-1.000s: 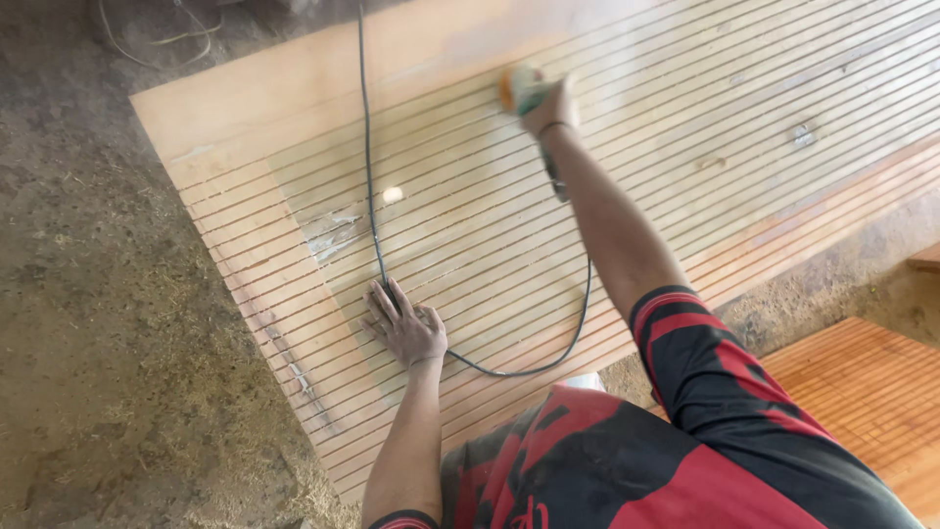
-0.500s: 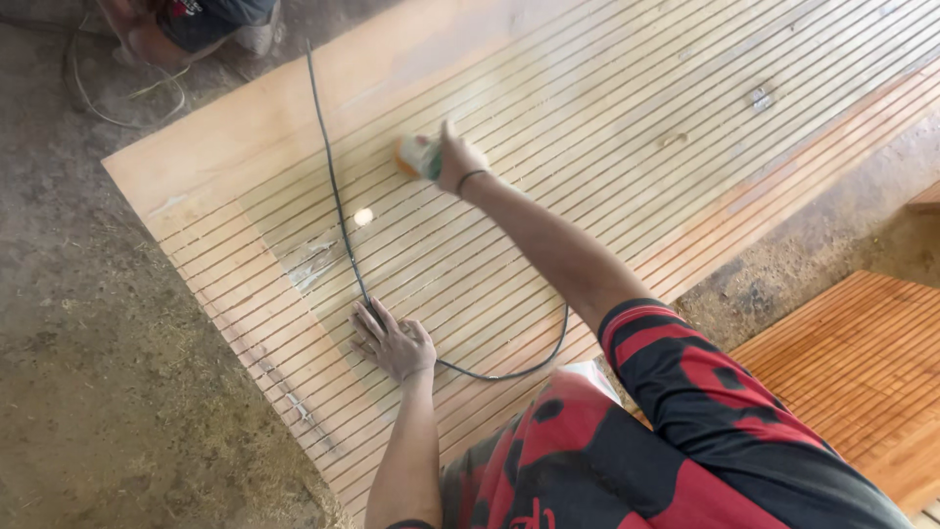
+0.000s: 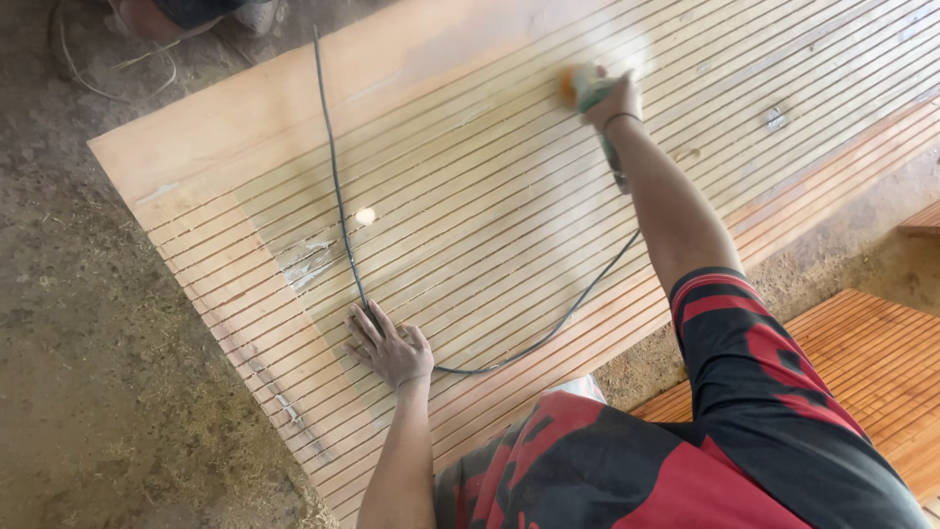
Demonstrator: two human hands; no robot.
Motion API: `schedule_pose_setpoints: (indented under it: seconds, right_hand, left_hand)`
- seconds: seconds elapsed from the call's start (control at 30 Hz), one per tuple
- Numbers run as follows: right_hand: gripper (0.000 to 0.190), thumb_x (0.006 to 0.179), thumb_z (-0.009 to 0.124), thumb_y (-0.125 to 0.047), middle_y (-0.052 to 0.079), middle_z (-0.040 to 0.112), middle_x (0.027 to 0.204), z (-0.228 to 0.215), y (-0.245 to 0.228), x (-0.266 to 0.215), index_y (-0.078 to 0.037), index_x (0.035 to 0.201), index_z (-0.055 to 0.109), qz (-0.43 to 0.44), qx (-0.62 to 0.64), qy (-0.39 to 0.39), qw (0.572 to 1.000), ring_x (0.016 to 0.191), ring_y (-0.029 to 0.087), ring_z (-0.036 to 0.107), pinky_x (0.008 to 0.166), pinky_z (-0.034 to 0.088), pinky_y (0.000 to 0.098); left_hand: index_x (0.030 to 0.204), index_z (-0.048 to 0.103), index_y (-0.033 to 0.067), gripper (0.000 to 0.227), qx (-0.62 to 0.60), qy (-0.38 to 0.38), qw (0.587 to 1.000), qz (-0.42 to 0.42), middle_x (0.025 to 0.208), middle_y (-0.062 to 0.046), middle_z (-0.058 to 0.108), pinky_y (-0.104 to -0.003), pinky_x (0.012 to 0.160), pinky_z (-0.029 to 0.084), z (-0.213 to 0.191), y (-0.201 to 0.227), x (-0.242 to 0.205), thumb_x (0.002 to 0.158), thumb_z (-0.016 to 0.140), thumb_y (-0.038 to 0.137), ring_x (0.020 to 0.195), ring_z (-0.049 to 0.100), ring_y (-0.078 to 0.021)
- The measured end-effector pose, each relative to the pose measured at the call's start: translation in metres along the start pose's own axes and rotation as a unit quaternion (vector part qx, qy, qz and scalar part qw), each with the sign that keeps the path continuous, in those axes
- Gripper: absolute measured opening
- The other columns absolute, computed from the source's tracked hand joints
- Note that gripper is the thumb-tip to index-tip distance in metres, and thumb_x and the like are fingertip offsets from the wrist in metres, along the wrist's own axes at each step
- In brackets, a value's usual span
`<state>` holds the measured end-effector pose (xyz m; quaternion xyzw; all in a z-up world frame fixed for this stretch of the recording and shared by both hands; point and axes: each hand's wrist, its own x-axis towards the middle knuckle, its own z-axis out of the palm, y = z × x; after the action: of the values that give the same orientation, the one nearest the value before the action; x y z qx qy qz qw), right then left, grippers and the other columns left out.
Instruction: The person uses an electric sander to smooth the surface of a large wooden panel. They move the sander back and forth across the wood, generating sawdust, while another person briefly assists by holding the panel steady.
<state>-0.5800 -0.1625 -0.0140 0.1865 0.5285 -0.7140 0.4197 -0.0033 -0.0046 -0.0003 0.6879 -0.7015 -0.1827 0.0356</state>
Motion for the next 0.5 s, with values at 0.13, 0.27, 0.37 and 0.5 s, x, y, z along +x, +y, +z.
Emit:
schedule_pose_setpoints:
  seconds: [0.13, 0.27, 0.37, 0.5]
  right_hand:
    - [0.057, 0.104, 0.039, -0.050, 0.015, 0.060, 0.138, 0.004, -0.016, -0.002, -0.007, 0.135, 0.059, 0.027, 0.205, -0.052, 0.977, 0.125, 0.038, 0.060, 0.112, 0.049, 0.0528]
    - [0.067, 0.101, 0.030, -0.056, 0.015, 0.054, 0.143, 0.035, 0.011, 0.006, -0.005, 0.136, 0.054, 0.007, 0.216, -0.062, 0.975, 0.124, 0.040, 0.057, 0.113, 0.046, 0.0559]
    - [0.072, 0.095, 0.025, -0.055, 0.016, 0.053, 0.145, 0.049, 0.055, 0.003, -0.007, 0.142, 0.052, 0.034, 0.040, -0.155, 0.987, 0.125, 0.039, 0.057, 0.101, 0.041, 0.0595]
    - [0.068, 0.091, 0.041, -0.041, 0.020, 0.059, 0.133, 0.091, 0.140, -0.036, -0.002, 0.146, 0.040, -0.094, -0.297, -0.193, 0.931, 0.118, 0.039, 0.062, 0.096, 0.046, 0.0546]
  left_hand:
    - [0.163, 0.028, 0.0069, 0.078, -0.009, 0.016, 1.000, 0.005, 0.173, -0.016, 0.012, -0.064, 0.123, 0.002, 0.000, -0.001, -0.005, 0.092, 0.041, 0.035, 0.160, 0.010, -0.0363]
    - [0.162, 0.028, 0.0070, 0.078, -0.021, 0.014, 1.000, 0.006, 0.171, -0.016, 0.013, -0.066, 0.122, 0.002, 0.002, -0.002, 0.002, 0.091, 0.042, 0.036, 0.158, 0.011, -0.0381]
    - [0.162, 0.028, 0.0075, 0.077, -0.022, 0.014, 1.000, 0.005, 0.172, -0.017, 0.014, -0.065, 0.124, 0.003, 0.006, -0.007, -0.006, 0.092, 0.041, 0.036, 0.159, 0.012, -0.0382]
    - [0.162, 0.028, 0.0047, 0.079, -0.032, 0.023, 0.999, 0.019, 0.171, -0.020, 0.015, -0.066, 0.122, 0.004, 0.009, -0.008, -0.004, 0.091, 0.043, 0.036, 0.158, 0.012, -0.0397]
